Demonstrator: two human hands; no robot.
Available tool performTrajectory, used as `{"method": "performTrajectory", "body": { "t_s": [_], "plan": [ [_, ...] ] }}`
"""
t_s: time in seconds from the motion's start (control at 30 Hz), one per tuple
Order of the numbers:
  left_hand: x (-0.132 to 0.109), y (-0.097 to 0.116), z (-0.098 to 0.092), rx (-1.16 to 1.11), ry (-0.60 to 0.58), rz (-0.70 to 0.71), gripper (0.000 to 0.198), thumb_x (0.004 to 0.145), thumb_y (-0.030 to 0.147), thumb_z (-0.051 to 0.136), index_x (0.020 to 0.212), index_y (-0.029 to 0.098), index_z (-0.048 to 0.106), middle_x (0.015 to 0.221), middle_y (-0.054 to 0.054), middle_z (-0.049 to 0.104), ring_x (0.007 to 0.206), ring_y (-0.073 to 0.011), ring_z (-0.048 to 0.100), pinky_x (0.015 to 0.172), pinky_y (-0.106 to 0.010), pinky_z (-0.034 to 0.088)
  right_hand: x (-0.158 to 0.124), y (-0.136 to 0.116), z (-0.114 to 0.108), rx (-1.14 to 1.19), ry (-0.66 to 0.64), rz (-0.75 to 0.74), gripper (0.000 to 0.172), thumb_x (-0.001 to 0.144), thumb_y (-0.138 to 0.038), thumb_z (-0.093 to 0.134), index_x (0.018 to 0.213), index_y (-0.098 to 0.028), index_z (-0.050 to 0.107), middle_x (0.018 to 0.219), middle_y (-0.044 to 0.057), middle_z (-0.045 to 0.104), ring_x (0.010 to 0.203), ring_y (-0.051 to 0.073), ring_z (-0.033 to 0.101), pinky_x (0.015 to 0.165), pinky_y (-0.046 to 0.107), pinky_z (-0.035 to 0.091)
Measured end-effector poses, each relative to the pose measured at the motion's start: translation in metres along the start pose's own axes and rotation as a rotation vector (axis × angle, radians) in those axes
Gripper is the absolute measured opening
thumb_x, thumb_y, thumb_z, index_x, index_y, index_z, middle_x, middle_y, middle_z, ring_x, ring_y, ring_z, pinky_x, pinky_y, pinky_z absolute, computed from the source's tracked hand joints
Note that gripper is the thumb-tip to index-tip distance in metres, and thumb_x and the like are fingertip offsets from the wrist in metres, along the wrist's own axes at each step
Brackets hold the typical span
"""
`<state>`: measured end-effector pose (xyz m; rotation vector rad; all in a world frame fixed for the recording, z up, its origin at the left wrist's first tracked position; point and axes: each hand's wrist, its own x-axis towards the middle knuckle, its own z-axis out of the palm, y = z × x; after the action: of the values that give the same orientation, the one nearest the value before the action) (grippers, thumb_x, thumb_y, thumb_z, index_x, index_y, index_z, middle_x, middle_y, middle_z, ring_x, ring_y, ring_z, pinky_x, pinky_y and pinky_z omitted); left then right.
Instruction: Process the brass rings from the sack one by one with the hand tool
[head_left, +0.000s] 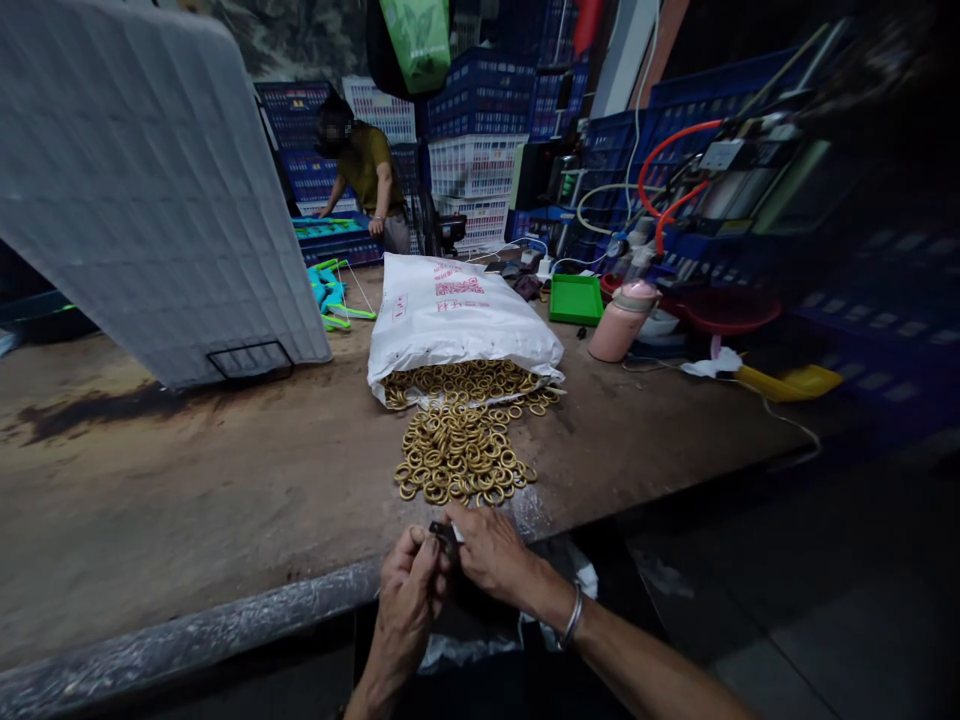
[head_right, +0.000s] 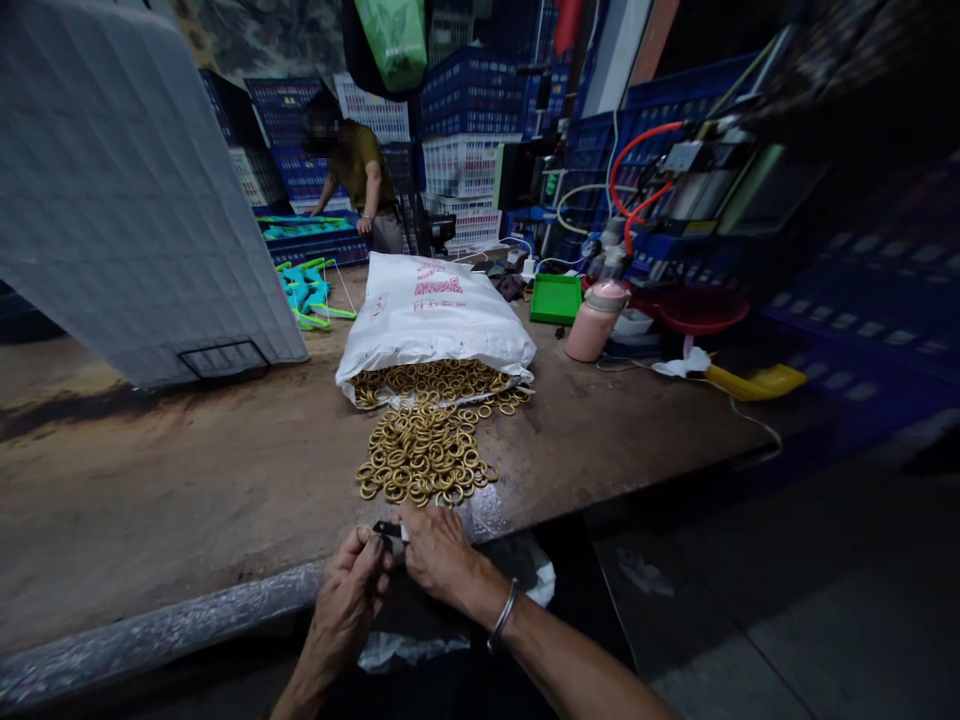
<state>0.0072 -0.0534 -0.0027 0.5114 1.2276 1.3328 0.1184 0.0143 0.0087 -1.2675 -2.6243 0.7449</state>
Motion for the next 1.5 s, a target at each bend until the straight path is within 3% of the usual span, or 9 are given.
{"method": "performTrajectory", "body": {
  "t_s": [0.23, 0.4, 0.67, 0.8, 1.03, 1.2, 1.27, 1.4, 1.5],
  "plan": [
    [-0.016, 0.012, -0.003, -0.259, -0.052, -0.112, 0.025, 0.066, 0.037, 0.066, 0.070, 0.019, 0.049, 0.058, 0.005, 0.054, 0.041, -0.0026, 0.039, 0.039, -0.014, 0.027, 0.008, 0.002, 0.003, -0.145, 0.115, 0.042, 0.025, 0.067, -0.008, 0.042, 0.089, -0.017, 0.048, 0.078, 0.005, 0.060, 0.069, 0.016, 0.053, 0.058, 0.025, 0.025],
    [-0.011, 0.011, -0.013, -0.343, 0.001, -0.063, 0.025, 0.065, 0.038, 0.066, 0.070, 0.014, 0.056, 0.070, -0.002, 0.060, 0.045, -0.0046, 0.042, 0.035, -0.015, 0.025, 0.023, -0.005, 0.016, -0.191, 0.170, 0.005, 0.028, 0.070, -0.012, 0.046, 0.097, -0.020, 0.046, 0.091, 0.006, 0.059, 0.082, 0.019, 0.052, 0.067, 0.027, 0.029],
    [-0.003, 0.009, -0.027, -0.488, 0.012, -0.157, 0.025, 0.060, 0.029, 0.069, 0.082, 0.018, 0.062, 0.064, 0.000, 0.060, 0.047, -0.0068, 0.048, 0.040, -0.017, 0.035, 0.037, -0.006, 0.023, -0.217, 0.183, 0.036, 0.021, 0.077, -0.010, 0.038, 0.091, -0.021, 0.050, 0.086, 0.005, 0.060, 0.075, 0.016, 0.053, 0.063, 0.026, 0.029],
    [0.004, 0.009, -0.031, -0.528, 0.061, -0.186, 0.019, 0.059, 0.029, 0.072, 0.067, 0.014, 0.062, 0.065, -0.003, 0.062, 0.054, -0.0111, 0.056, 0.039, -0.016, 0.035, 0.036, -0.002, 0.015, -0.165, 0.235, 0.015, 0.022, 0.072, -0.012, 0.042, 0.091, -0.020, 0.049, 0.083, 0.004, 0.059, 0.072, 0.016, 0.052, 0.060, 0.026, 0.027],
    [0.016, 0.017, -0.020, -0.349, 0.082, -0.086, 0.027, 0.058, 0.030, 0.073, 0.077, 0.016, 0.060, 0.065, 0.001, 0.060, 0.054, -0.0090, 0.056, 0.038, -0.015, 0.036, 0.024, -0.001, -0.011, 0.146, 0.196, -0.071, 0.025, 0.071, -0.009, 0.039, 0.091, -0.021, 0.048, 0.068, -0.002, 0.055, 0.060, 0.011, 0.047, 0.057, 0.020, 0.027],
    [0.021, 0.012, -0.008, -0.139, 0.052, 0.033, 0.034, 0.058, 0.040, 0.070, 0.078, 0.015, 0.058, 0.051, 0.005, 0.052, 0.040, -0.0053, 0.043, 0.033, -0.013, 0.029, 0.013, -0.003, -0.012, 0.346, 0.137, -0.130, 0.015, 0.074, -0.012, 0.041, 0.084, -0.020, 0.049, 0.070, -0.002, 0.055, 0.063, 0.010, 0.048, 0.058, 0.019, 0.030],
    [0.022, 0.008, -0.006, -0.055, 0.059, 0.068, 0.033, 0.061, 0.043, 0.067, 0.073, 0.014, 0.057, 0.047, 0.005, 0.050, 0.036, -0.0038, 0.038, 0.033, -0.013, 0.025, 0.012, -0.003, -0.009, 0.489, 0.107, -0.109, 0.008, 0.079, -0.019, 0.040, 0.079, -0.019, 0.049, 0.064, -0.003, 0.054, 0.060, 0.010, 0.048, 0.058, 0.019, 0.033],
    [0.020, 0.007, -0.005, 0.105, 0.076, 0.145, 0.029, 0.069, 0.044, 0.060, 0.067, 0.015, 0.056, 0.047, 0.005, 0.050, 0.037, -0.0038, 0.036, 0.035, -0.014, 0.026, 0.015, -0.001, -0.003, 0.786, 0.050, 0.024, 0.021, 0.083, -0.032, 0.037, 0.072, -0.017, 0.047, 0.056, -0.004, 0.050, 0.053, 0.008, 0.046, 0.055, 0.018, 0.034],
    [0.018, 0.008, -0.002, 0.196, 0.110, 0.196, 0.028, 0.069, 0.043, 0.059, 0.065, 0.016, 0.058, 0.047, 0.006, 0.047, 0.039, -0.0043, 0.036, 0.036, -0.014, 0.027, 0.017, 0.001, 0.000, 0.877, 0.047, 0.113, 0.025, 0.082, -0.036, 0.039, 0.068, -0.016, 0.047, 0.054, -0.004, 0.049, 0.049, 0.007, 0.042, 0.052, 0.018, 0.033]
  ]
}}
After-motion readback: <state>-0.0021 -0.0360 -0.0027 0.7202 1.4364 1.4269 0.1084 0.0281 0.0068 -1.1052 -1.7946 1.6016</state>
